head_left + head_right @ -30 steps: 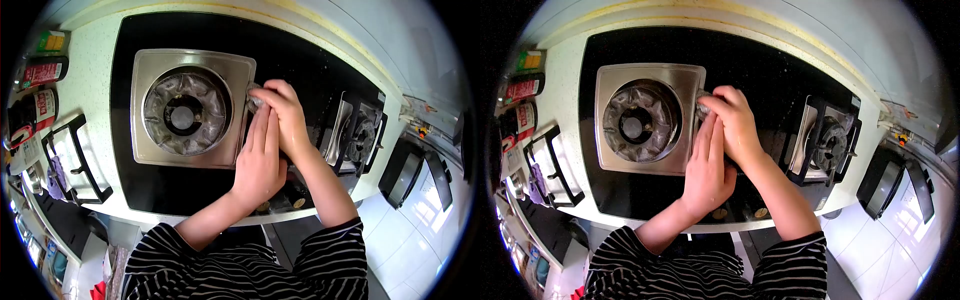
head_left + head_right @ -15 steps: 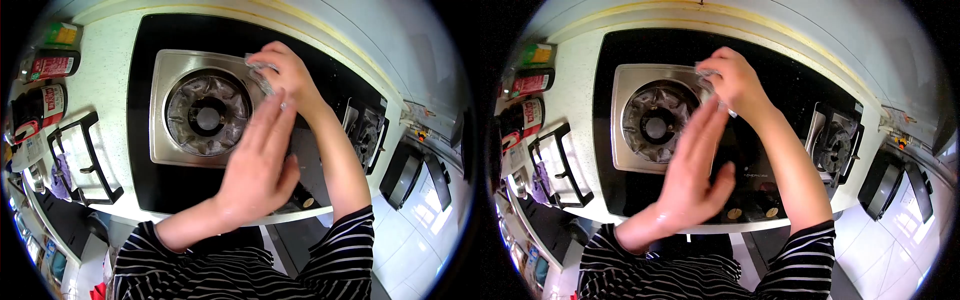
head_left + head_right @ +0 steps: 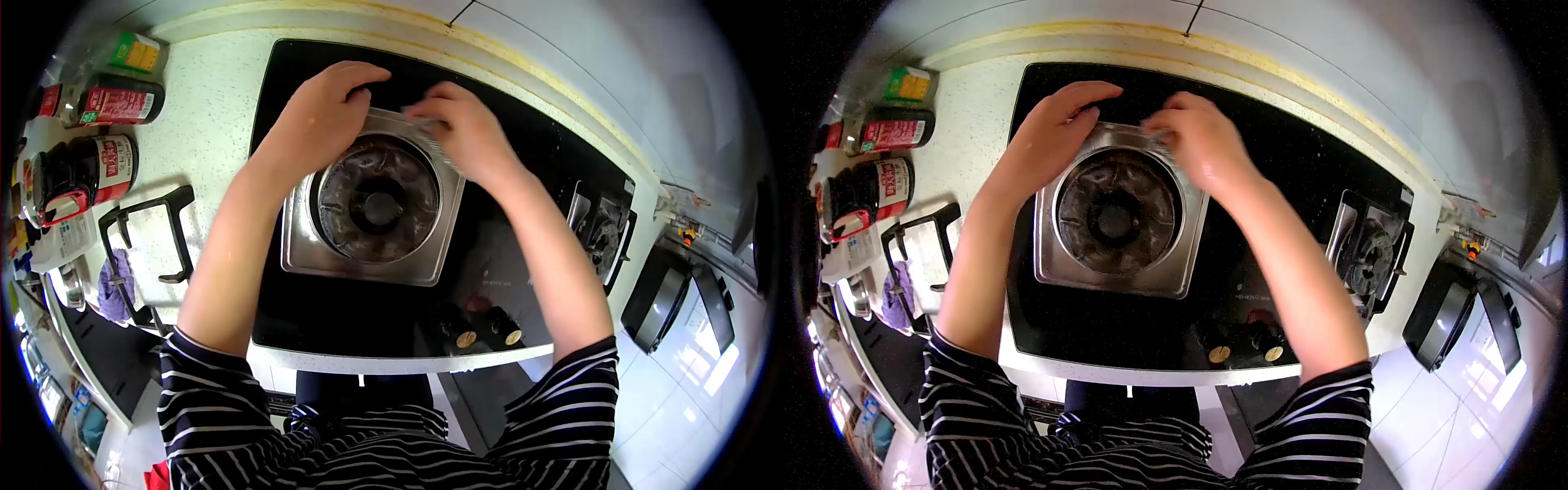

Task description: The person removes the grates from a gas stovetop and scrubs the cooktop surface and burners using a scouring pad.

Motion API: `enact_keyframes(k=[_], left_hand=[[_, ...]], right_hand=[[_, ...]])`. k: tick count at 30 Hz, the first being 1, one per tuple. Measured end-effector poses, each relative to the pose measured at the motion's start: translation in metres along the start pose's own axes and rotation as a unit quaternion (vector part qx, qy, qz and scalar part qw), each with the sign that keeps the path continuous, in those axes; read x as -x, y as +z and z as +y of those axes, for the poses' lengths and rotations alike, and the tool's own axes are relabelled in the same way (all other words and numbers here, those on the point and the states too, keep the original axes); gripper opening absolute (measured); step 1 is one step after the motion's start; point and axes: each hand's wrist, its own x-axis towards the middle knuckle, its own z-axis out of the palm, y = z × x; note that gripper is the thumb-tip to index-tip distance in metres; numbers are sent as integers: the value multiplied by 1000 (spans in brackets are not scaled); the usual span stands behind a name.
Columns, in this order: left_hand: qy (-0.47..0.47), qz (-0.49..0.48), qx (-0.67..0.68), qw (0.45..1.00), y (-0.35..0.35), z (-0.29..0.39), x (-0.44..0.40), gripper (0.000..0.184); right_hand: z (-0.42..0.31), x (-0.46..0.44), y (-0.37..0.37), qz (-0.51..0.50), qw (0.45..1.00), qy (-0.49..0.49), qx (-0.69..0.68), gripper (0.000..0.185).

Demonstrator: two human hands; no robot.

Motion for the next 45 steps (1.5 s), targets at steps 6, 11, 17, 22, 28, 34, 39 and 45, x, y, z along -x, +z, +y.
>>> enact_keyframes(k=[6, 11, 17, 22, 28, 34, 39, 45], left_hand=[[-62, 20, 14, 998, -22, -14, -23, 35], [-77, -70, 45, 994, -42, -20, -15, 35], [-127, 5, 96, 987, -60, -25, -7, 37], [-155, 20, 107, 982, -61, -32, -1, 35], [-151, 42, 91, 983, -80, -38, 24, 34], [-153, 50, 120, 980, -78, -36, 41, 33], [-131, 71, 87, 985, -72, -41, 58, 33], [-120, 94, 124, 981, -79, -50, 78, 31]], right_hand=[[-27, -46, 39, 5, 992, -119, -49, 25], [-11, -23, 5, -52, 997, -39, -32, 27], [-45, -64, 39, -48, 992, -114, -28, 21], [-60, -77, 55, -40, 984, -171, -35, 20], [-53, -67, 34, -64, 993, -87, -56, 23], [-74, -80, 48, -77, 985, -154, 18, 26], [-91, -63, 52, -140, 952, -256, 88, 29], [-87, -92, 41, -149, 956, -225, 114, 31]])
